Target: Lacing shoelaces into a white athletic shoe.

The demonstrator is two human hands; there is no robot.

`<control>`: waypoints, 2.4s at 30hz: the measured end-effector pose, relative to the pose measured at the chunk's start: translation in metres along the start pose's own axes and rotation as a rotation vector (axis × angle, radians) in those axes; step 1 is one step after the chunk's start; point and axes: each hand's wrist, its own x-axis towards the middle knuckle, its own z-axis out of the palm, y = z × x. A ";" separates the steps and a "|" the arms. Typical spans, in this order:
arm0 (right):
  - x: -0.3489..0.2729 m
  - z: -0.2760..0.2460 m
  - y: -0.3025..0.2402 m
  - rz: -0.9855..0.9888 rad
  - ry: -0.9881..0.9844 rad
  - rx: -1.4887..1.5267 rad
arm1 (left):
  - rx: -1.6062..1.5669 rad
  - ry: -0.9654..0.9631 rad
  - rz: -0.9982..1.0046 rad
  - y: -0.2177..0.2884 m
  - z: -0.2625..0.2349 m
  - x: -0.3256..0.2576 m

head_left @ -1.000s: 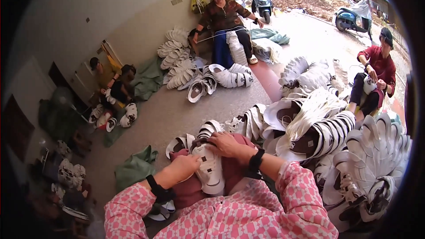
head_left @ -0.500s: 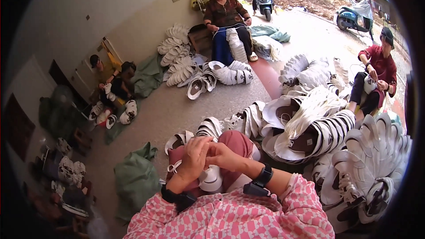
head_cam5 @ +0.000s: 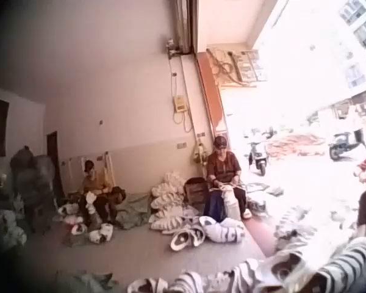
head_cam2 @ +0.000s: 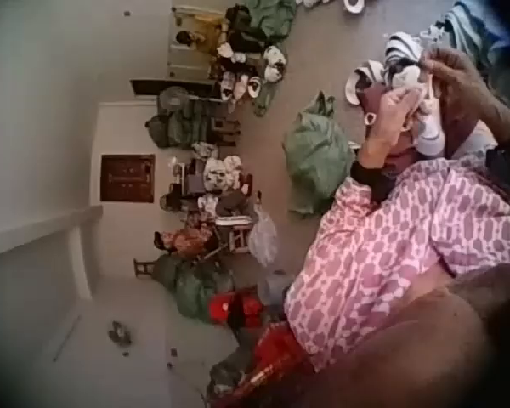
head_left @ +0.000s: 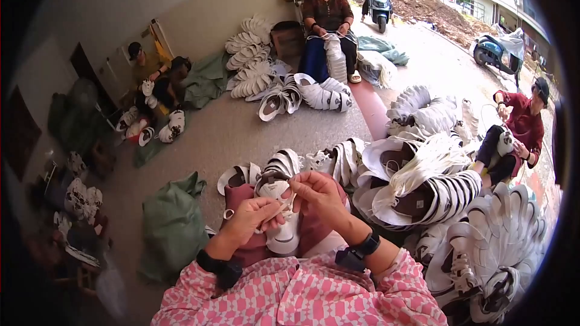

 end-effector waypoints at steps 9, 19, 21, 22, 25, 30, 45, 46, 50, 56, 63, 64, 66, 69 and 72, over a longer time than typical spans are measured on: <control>0.001 0.030 -0.008 -0.050 -0.111 -0.122 | -0.011 0.114 0.167 0.046 -0.014 -0.072; 0.049 -0.045 0.090 -0.289 0.058 -1.093 | -0.489 0.367 0.868 0.043 -0.089 -0.144; 0.053 -0.043 0.090 -0.322 0.042 -1.279 | -0.534 0.379 0.900 0.040 -0.109 -0.164; 0.058 -0.045 0.095 -0.386 0.073 -1.284 | -0.580 0.382 0.940 0.040 -0.115 -0.172; 0.059 -0.038 0.079 -0.229 0.036 -1.299 | -0.622 0.432 0.993 0.041 -0.123 -0.189; 0.058 -0.042 0.089 -0.264 0.089 -1.248 | -0.730 0.415 1.058 0.046 -0.120 -0.205; 0.053 -0.039 0.084 -0.258 0.071 -1.112 | 0.128 0.593 0.541 0.064 -0.049 -0.115; 0.054 -0.040 0.084 -0.231 0.052 -1.079 | 0.235 0.499 0.441 0.057 -0.043 -0.100; 0.059 -0.045 0.090 -0.235 -0.041 -1.052 | 0.549 0.201 0.368 0.017 -0.028 -0.043; 0.064 -0.037 0.098 -0.141 -0.017 -1.062 | 0.808 0.217 0.609 -0.029 -0.031 0.014; 0.070 -0.041 0.111 -0.276 0.046 -0.892 | 0.999 0.176 0.797 -0.050 -0.048 0.050; 0.069 -0.041 0.110 -0.269 0.045 -0.920 | 0.997 0.174 0.795 -0.052 -0.048 0.050; 0.070 -0.042 0.106 -0.267 0.045 -0.951 | 1.034 0.187 0.812 -0.051 -0.048 0.053; 0.066 -0.036 0.101 -0.281 0.072 -1.061 | 1.103 0.197 0.835 -0.050 -0.052 0.047; 0.056 -0.054 0.124 -0.245 0.031 -0.955 | 1.110 0.207 0.890 -0.048 -0.046 0.034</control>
